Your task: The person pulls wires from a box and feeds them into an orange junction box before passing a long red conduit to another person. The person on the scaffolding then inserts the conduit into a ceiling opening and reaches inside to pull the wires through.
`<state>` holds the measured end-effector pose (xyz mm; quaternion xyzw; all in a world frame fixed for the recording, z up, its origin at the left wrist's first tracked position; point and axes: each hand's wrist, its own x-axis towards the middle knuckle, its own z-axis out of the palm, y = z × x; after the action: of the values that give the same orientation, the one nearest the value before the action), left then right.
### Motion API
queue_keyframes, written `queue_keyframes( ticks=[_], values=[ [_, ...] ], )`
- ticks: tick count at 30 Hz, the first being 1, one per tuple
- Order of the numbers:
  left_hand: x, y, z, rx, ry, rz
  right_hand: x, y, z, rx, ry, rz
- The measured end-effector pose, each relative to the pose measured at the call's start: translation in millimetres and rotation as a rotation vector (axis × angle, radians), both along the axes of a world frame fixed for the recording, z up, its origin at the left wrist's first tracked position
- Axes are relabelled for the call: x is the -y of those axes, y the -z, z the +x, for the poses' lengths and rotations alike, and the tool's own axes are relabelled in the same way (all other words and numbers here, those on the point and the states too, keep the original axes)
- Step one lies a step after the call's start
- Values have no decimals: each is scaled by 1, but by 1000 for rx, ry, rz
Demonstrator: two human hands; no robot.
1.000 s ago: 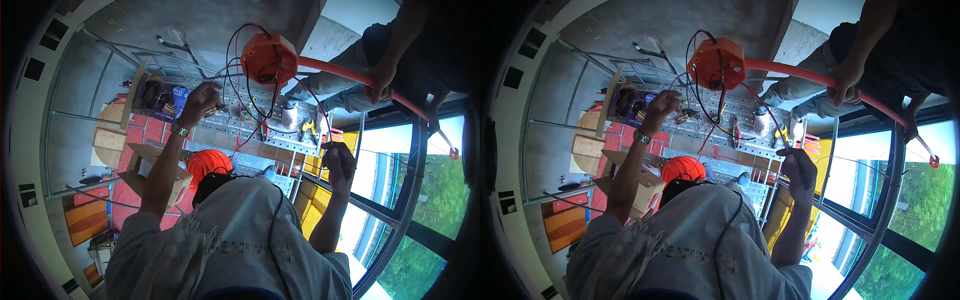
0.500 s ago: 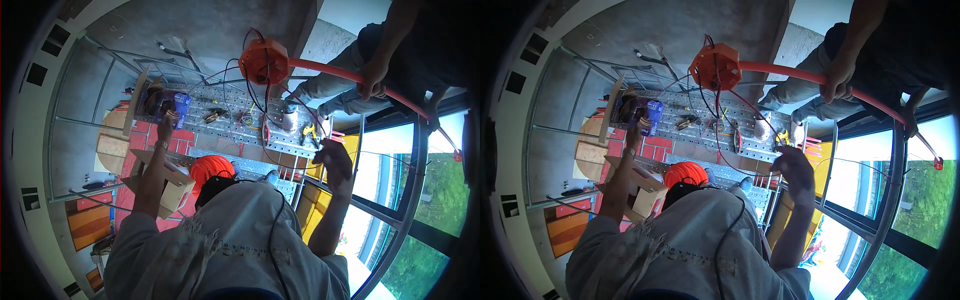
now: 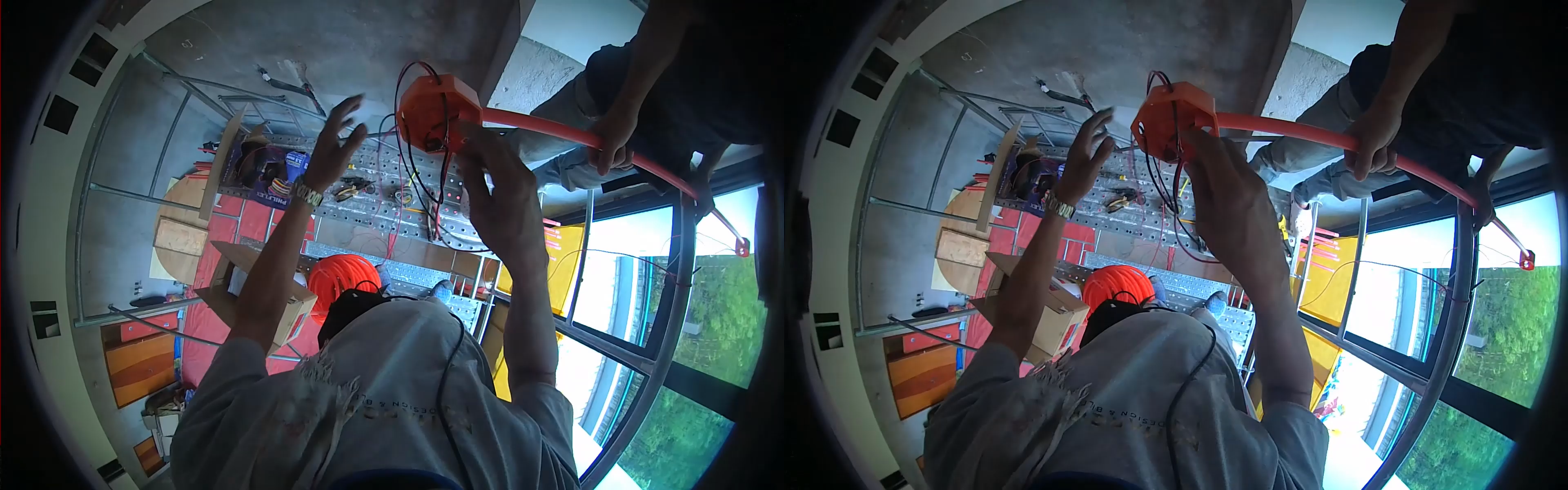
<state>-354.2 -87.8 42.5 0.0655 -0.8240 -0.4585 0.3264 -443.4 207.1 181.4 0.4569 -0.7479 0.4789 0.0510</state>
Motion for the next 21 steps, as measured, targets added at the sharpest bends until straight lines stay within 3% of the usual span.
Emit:
queue_keyframes(
  ticks=[2, 5, 7, 10, 11, 13, 15, 18, 21],
  values=[
    [-17, -38, -16, -8, 104, -36, 5, 3, 0, -78, 9, -26],
    [-27, -49, -24, 33, 298, -131, -11, 22, -12, -89, 106, -21],
    [-22, -43, -21, 250, 301, 8, -40, 44, -22, 278, 44, 45],
    [-16, -24, -20, 133, 302, -41, -80, 81, -26, 859, -107, -204],
    [-15, -22, -19, 134, 302, -41, -84, 93, -21, 860, -107, -204],
    [-19, -26, -17, 191, 289, -24, -82, 99, -9, 1101, -98, -637],
    [-27, -37, -16, 117, 314, -95, -75, 89, 0, 1033, -73, -657],
    [-32, -50, -12, 87, 321, -177, -54, 26, 17, 471, 122, -113],
    [-31, -45, -16, 76, 311, -222, -15, 8, 3, -242, 135, -57]
  ],
)
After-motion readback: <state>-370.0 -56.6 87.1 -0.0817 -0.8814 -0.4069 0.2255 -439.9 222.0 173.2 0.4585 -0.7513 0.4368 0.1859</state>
